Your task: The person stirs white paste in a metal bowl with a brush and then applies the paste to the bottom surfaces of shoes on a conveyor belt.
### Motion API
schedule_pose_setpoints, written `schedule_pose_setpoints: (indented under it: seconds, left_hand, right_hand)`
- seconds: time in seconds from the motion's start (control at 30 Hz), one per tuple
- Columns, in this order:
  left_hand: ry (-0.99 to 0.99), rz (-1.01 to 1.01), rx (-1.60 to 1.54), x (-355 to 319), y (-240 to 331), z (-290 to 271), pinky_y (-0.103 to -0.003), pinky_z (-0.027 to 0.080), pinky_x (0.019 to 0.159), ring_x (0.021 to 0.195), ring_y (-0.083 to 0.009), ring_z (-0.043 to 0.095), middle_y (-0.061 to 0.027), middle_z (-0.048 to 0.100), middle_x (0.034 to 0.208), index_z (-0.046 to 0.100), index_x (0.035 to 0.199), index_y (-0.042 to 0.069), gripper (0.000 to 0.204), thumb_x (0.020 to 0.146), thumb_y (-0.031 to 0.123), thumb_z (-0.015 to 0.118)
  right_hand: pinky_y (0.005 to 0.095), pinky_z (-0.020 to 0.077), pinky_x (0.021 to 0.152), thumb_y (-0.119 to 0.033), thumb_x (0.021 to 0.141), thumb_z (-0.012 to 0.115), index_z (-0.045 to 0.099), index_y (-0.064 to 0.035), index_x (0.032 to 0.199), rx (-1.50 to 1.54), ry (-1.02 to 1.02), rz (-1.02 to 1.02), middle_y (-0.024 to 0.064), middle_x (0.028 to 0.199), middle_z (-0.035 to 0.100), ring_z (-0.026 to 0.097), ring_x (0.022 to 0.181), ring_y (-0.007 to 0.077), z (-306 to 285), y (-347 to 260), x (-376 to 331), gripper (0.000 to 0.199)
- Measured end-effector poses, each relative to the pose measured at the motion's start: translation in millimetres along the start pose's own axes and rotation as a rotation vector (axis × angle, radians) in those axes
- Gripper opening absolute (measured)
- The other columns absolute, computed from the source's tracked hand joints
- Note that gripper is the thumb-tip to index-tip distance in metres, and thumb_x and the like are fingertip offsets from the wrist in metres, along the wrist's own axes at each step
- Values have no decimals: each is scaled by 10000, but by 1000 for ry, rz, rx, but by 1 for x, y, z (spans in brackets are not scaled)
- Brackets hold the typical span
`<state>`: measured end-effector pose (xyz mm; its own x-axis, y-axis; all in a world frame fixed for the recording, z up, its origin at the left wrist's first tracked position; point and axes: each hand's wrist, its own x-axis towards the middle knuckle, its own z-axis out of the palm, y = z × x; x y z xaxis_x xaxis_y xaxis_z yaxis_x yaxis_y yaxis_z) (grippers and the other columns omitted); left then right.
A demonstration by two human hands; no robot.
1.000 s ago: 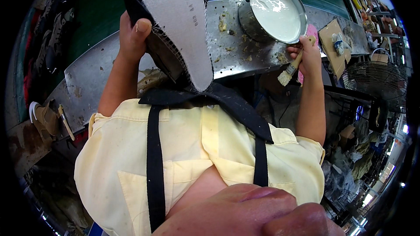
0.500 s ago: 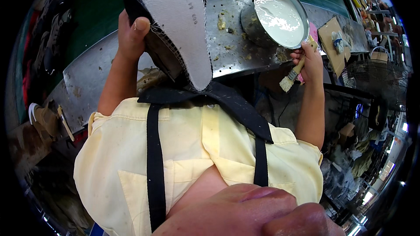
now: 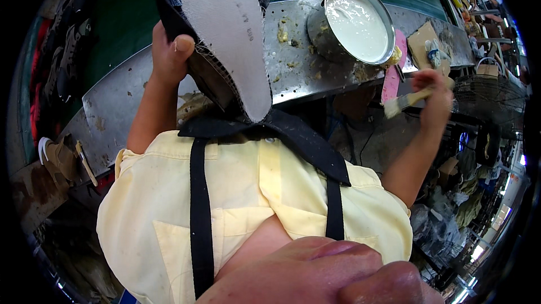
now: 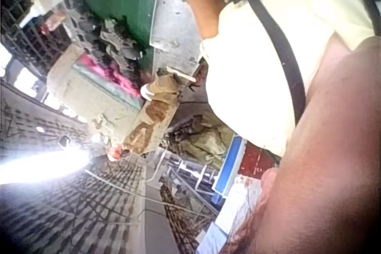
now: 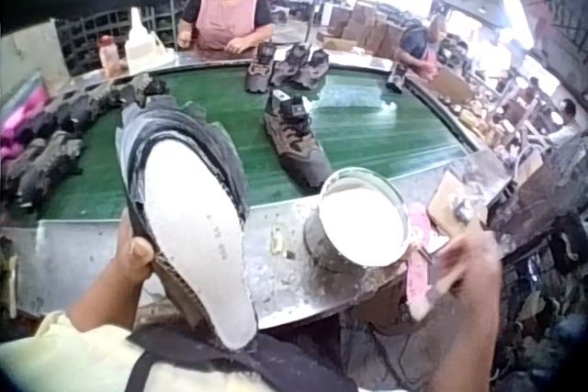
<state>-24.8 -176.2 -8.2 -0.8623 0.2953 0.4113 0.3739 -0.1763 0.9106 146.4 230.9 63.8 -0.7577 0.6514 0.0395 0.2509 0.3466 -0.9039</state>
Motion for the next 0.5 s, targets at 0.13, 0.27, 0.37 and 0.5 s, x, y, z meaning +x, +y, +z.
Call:
schedule_pose_setpoints:
  seconds: [0.13,0.27,0.37,0.5]
  left_hand:
    - [19,42,28,0,-1,1,-274,428,790,892,-137,545,-62,599,979,539,1055,-43,796,693,661,626]
    - [4,37,32,2,8,9,-277,427,792,887,-141,546,-67,601,976,539,1050,-47,811,693,677,611]
    - [10,35,44,3,7,8,-283,428,800,896,-150,548,-74,602,988,534,1067,-53,834,692,689,600]
    - [26,6,46,-2,4,2,-289,427,811,916,-160,548,-84,599,1016,528,1090,-59,851,692,690,598]
  right_hand:
    - [207,377,563,-456,931,350,659,-51,881,-194,366,-271,3,777,581,488,644,82,-15,-40,-4,512]
    - [196,392,486,-376,920,499,661,-28,912,63,237,-322,40,786,590,527,594,90,21,-53,7,384]
    - [203,449,555,-246,890,590,666,-14,949,133,-66,-375,74,824,629,593,675,111,50,-42,23,251]
    - [210,467,626,-195,835,664,680,-25,942,64,-143,-317,64,828,652,609,723,112,72,-38,32,201]
